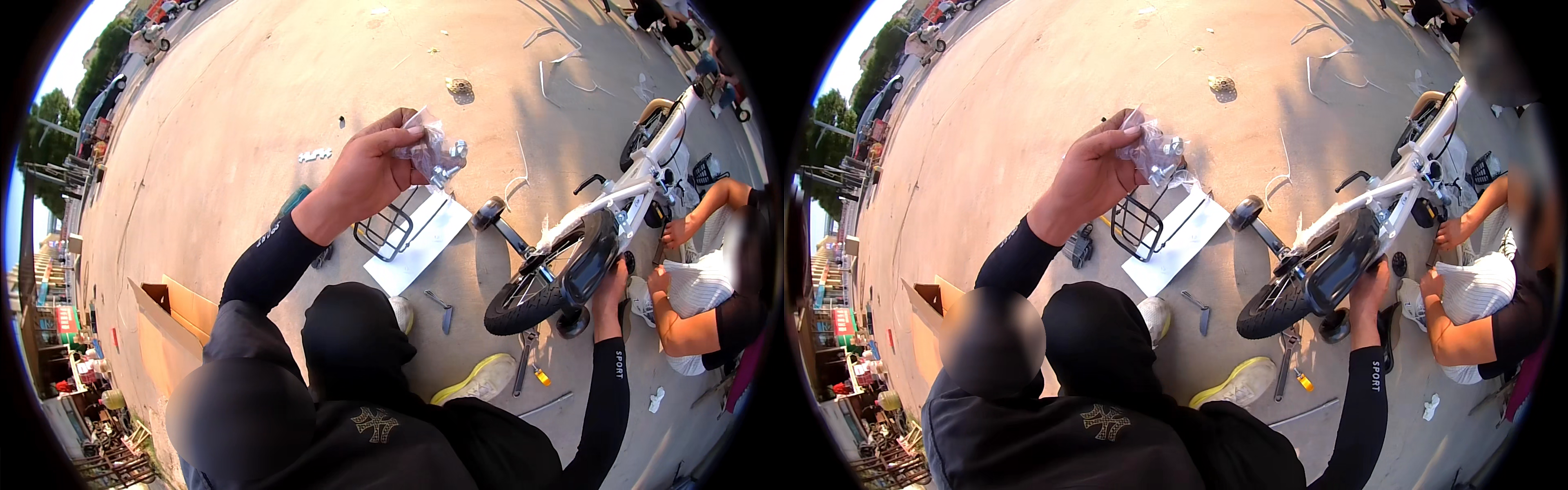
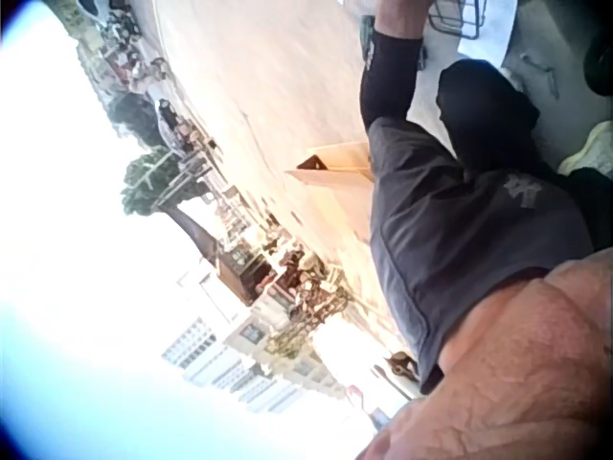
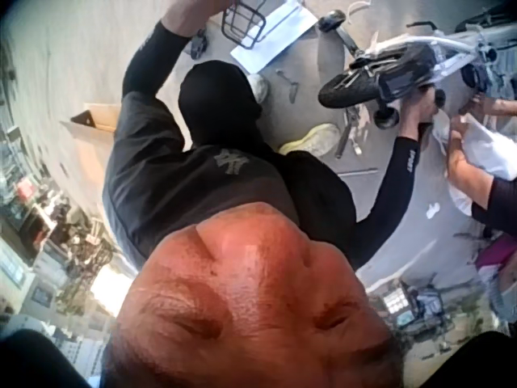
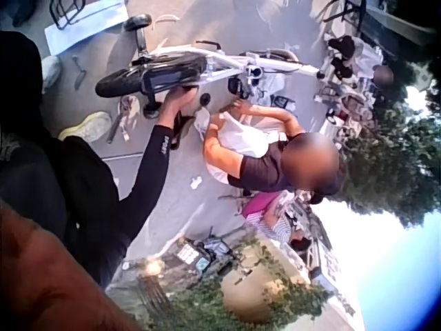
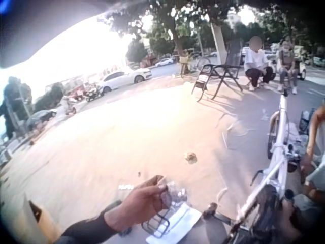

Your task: The person assembles a bicycle by attaching a rear mudguard and a rear rack to the frame. They use a hex key to tighten bolts and secure the components to the rear wheel area.

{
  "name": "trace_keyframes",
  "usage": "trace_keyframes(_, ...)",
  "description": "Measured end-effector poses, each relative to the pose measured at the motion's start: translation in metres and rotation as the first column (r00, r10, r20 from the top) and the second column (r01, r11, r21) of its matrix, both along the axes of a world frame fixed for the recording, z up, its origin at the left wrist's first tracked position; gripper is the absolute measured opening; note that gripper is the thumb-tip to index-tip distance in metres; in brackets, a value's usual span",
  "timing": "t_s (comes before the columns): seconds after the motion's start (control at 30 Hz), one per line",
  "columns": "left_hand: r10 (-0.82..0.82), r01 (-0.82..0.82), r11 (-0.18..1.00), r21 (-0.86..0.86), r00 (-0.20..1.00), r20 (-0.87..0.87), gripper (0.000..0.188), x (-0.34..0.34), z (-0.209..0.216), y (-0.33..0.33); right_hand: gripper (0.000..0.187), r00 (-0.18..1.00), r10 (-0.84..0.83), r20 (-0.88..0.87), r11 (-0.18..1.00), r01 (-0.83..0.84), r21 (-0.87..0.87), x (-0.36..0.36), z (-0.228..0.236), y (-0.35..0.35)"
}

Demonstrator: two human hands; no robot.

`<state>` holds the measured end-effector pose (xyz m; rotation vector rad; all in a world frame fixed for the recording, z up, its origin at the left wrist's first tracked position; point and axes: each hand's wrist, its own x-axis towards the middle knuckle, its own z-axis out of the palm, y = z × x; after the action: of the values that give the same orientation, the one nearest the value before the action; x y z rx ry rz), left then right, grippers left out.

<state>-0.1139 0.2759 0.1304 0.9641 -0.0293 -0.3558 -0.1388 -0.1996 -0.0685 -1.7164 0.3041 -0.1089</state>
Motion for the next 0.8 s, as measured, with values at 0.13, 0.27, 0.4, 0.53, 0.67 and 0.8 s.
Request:
trace_keyframes(0.13,-0.049,0.050,0.998,-0.046,0.998,0.034,0.026,-0.005,0.011,-0.014,0.020,0.995,-0.033,0.099,0.988,0.048,-0.148,0.005,-0.012,0.002)
trace_keyframes(0.27,-0.050,0.050,0.998,0.043,0.999,0.010,0.026,-0.013,0.025,-0.031,0.025,0.983,-0.083,0.162,0.953,0.126,-0.275,0.003,-0.015,0.019)
trace_keyframes(0.4,-0.128,0.128,0.992,0.009,0.992,0.002,0.026,-0.011,0.025,-0.055,0.037,0.960,-0.147,0.239,0.886,0.235,-0.399,0.001,-0.001,0.020)
trace_keyframes(0.53,-0.193,0.188,0.975,0.118,0.981,0.031,0.032,-0.019,0.020,-0.075,0.034,0.965,-0.194,0.178,0.804,0.260,-0.535,-0.001,0.020,0.036)
trace_keyframes(0.67,-0.201,0.191,0.934,0.302,0.980,0.004,0.026,-0.026,0.017,-0.092,0.030,0.969,-0.218,0.116,0.789,0.245,-0.564,0.004,0.021,0.037)
trace_keyframes(0.8,-0.223,0.219,0.878,0.426,0.974,-0.041,0.015,-0.024,0.015,-0.111,0.030,0.964,-0.226,0.143,0.787,0.267,-0.556,0.000,0.014,0.034)
